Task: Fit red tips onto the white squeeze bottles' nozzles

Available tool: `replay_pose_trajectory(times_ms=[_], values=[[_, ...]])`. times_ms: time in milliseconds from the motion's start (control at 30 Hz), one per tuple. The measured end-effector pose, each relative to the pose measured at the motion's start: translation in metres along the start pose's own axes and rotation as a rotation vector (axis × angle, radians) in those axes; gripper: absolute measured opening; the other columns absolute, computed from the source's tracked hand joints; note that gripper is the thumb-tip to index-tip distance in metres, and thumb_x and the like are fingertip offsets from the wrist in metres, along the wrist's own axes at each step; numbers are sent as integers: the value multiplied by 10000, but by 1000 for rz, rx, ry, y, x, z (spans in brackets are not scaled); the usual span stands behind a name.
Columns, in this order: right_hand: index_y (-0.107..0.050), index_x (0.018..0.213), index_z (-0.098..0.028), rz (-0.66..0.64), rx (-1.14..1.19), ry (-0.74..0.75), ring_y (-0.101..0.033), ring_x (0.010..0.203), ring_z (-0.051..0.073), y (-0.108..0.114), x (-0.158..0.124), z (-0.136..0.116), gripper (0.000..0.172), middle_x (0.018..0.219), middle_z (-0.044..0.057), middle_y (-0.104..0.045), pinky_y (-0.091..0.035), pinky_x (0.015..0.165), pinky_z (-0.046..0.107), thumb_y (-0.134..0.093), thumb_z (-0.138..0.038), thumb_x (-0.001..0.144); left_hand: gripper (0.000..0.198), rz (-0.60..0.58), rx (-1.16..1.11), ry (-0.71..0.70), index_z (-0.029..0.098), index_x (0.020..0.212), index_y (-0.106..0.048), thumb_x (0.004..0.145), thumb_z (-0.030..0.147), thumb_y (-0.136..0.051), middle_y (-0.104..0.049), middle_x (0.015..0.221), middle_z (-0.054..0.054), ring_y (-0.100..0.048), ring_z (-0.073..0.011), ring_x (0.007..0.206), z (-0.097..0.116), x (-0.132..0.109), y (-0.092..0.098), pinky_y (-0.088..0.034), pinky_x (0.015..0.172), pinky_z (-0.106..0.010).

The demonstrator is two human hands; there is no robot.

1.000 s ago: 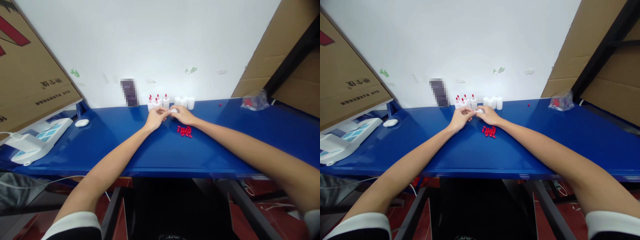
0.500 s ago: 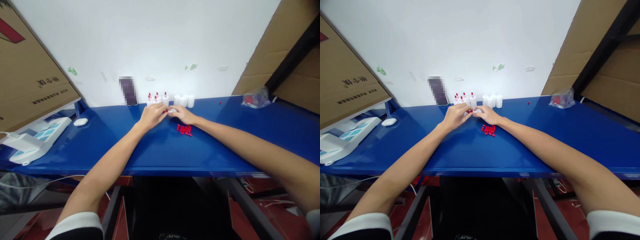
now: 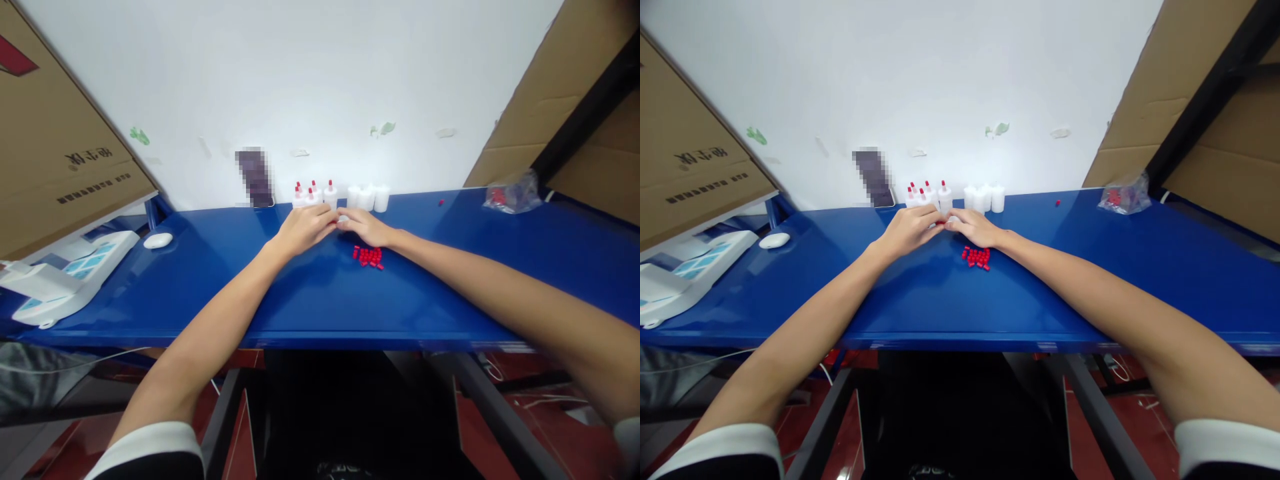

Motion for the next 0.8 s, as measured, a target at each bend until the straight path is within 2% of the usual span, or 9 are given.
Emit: replay_pose_trajectory(times_ms=[200, 467, 600, 700, 800], values=[[-523, 869, -225, -13, 66, -15, -557, 827, 223, 1, 0, -2, 260, 844, 22, -580, -435, 782, 351, -510, -482, 904, 243, 42, -93, 24, 181, 1076, -717, 1052, 309, -512, -719, 1000, -103, -663, -190, 886, 2, 0, -7, -487, 768, -295], [-603, 811, -206, -44, 246, -34, -475, 710, 169, 0, 2, 0, 332, 742, -6, -513, -389, 707, 323, -572, -526, 895, 188, 175, -314, 138, 164, 1077, -736, 1007, 260, -590, -742, 971, -88, -663, -179, 853, 7, 1, -24, -502, 804, -299], [-606, 739, -211, 30, 275, -78, -456, 649, 169, 1, 6, 2, 328, 667, -1, -513, -388, 677, 335, -548, -502, 878, 193, 242, -436, 224, 171, 1102, -745, 969, 294, -676, -764, 949, -62, -650, -150, 775, 6, 3, -24, -502, 777, -278], [-557, 644, -227, 95, 216, -70, -487, 646, 189, 4, 6, 3, 353, 640, 27, -552, -424, 714, 364, -461, -453, 897, 223, 296, -460, 297, 172, 950, -750, 960, 389, -699, -745, 849, -46, -612, -140, 708, 4, 4, -20, -480, 733, -272], [-529, 620, -235, 131, 183, -46, -508, 662, 205, 5, 5, 4, 383, 642, 43, -563, -446, 759, 388, -409, -432, 925, 395, 286, -427, 310, 173, 688, -654, 988, 428, -635, -627, 653, -15, -500, -122, 598, 3, 3, -16, -404, 645, -275]])
Point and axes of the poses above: each hand's wrist, its own x-axis towards the middle knuckle, its own y-axis out of the back of the hand, z = x × y, the point moved 1 cm from there along x, towards the middle knuckle
